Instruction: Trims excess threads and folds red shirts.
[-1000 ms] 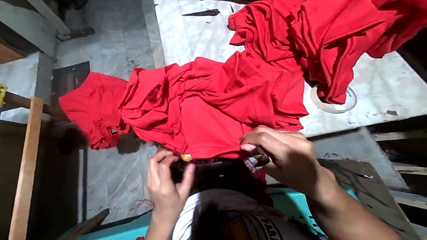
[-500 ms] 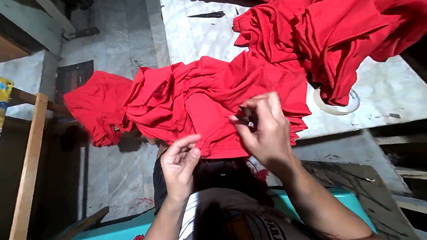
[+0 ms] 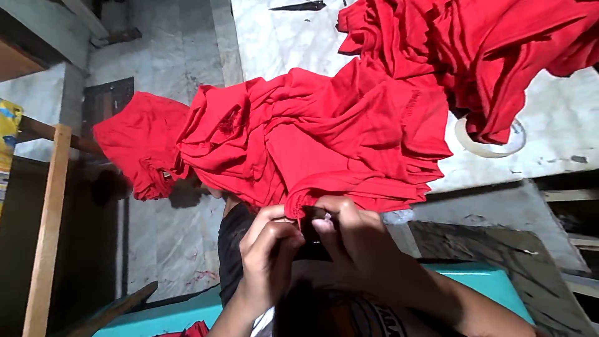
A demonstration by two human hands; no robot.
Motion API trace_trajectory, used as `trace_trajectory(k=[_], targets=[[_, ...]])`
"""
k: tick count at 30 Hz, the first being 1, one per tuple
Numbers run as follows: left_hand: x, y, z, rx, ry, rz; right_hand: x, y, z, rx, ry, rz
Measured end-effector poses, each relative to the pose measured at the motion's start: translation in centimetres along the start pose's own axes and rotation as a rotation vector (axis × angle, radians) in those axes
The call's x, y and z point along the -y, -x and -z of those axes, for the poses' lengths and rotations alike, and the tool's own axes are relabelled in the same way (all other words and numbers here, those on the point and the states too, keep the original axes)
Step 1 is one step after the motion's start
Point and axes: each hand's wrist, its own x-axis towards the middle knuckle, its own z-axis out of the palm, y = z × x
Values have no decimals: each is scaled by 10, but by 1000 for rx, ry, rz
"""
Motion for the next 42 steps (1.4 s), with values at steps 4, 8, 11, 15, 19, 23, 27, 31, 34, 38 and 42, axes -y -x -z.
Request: trace_trajectory(k=[4,8,11,15,19,23,27,31,34,38,42], targets=[[1,0,1,-72,95,43,-5,1,7,35,43,4],[0,0,0,-57,65,29,-3,6,8,87,-7,17],[1,1,-5,-28,-26,-15,-1,1,5,63,60,10],[2,4,-2,-69,51,54,1,-7,9,-18,45,5],[5,4,-7,-133,90,257,-1,-20,3,-84,-24,32],[-3,11,3,-109,-109,150,-14,-16,16,22,10,53],[-5,17,10,-27,52,184,-25,-2,31,192,67,71],[-2,16,4,49,307,255,-26,2,28,240,104,158],[0,15,0,69,202,151,-26,1,22,188,124,180],[-2,15,1,68,132,103,-30,-4,20,106,183,168],[-3,16,3,16,186,111,-23,-4,28,159,74,70]])
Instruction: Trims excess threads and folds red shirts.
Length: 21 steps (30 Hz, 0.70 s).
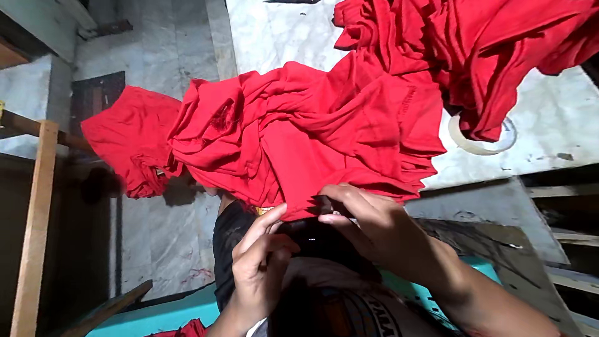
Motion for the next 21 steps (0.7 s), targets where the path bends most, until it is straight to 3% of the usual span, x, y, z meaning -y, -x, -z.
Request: trace_trajectory(k=[8,11,14,19,21], targets=[[2,-4,2,-122,239,180,-7,3,11,-73,-24,-55],[-2,-7,1,-156,305,190,-3,8,13,94,-207,-16],[-8,-9,1,-180,198,81,-3,6,17,264,-376,51],[-12,-11,4,-128,27,-34,-30,-22,21,-67,-783,-288],[-11,-11,5,-66,-45,-52,-29,-27,21,-97,-758,-325]])
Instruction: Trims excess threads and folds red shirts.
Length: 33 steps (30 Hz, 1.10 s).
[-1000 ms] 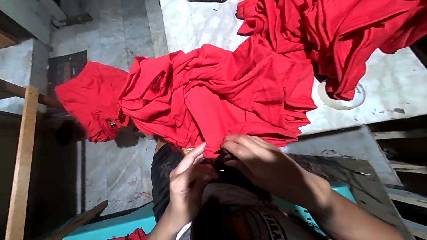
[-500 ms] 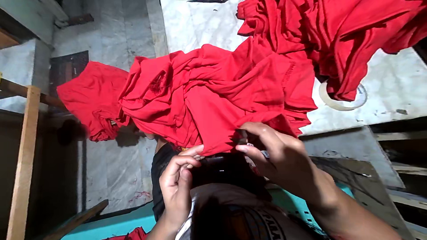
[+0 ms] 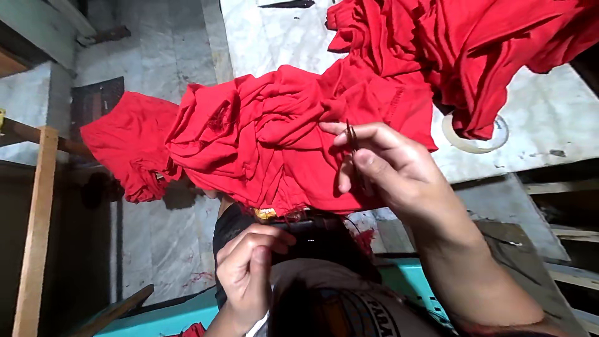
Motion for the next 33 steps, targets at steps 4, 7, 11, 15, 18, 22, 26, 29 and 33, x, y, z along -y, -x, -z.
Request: trace_trajectory(k=[4,7,11,15,18,22,26,29,33], targets=[[7,-6,-3,30,-225,-60,1,19,-6,89,592,179],[14,-12,-9,6,-333,-109,-8,29,-9,173,834,271],[32,-20,-29,68,-544,-131,-8,27,-5,114,864,324],[47,-30,-40,-3,-782,-232,0,29,-2,102,799,336],[49,-39,-33,-162,-746,-276,12,25,3,67,717,341],[25,-37,-48,-149,222,150,-11,-2,-11,-115,737,206],[26,-36,-38,-141,655,405,-17,-4,-19,-181,736,177],[28,-30,-39,-187,464,256,-9,18,-25,-156,667,212],[24,-23,-32,-208,331,147,-3,46,-41,-45,638,266]])
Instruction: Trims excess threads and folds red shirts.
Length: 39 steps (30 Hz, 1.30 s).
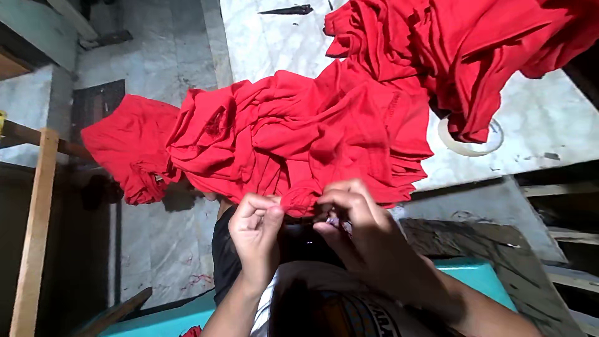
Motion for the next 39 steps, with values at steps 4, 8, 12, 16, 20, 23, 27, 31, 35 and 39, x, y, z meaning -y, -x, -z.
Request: trace_trajectory(k=[4,8,12,16,20,23,27,31,35,39], targets=[[-13,8,7,194,-112,-85,6,8,-10,-25,27,25],[-10,11,8,229,-290,-173,10,1,-14,-50,68,13],[-6,11,11,186,-210,-123,7,0,-10,-60,81,-16],[-4,12,10,118,-274,84,2,-5,-7,-96,-50,2],[-2,18,19,187,-569,-4,-9,-12,-5,11,13,57],[-11,24,30,228,-525,-51,-13,-4,11,108,66,67],[-13,25,27,250,-216,120,-19,4,14,212,59,147],[-12,26,20,322,-286,15,-17,4,10,201,79,188],[-11,27,19,354,-455,-118,-13,1,4,127,189,223],[-12,28,21,352,-459,-155,-15,-1,6,91,107,184]])
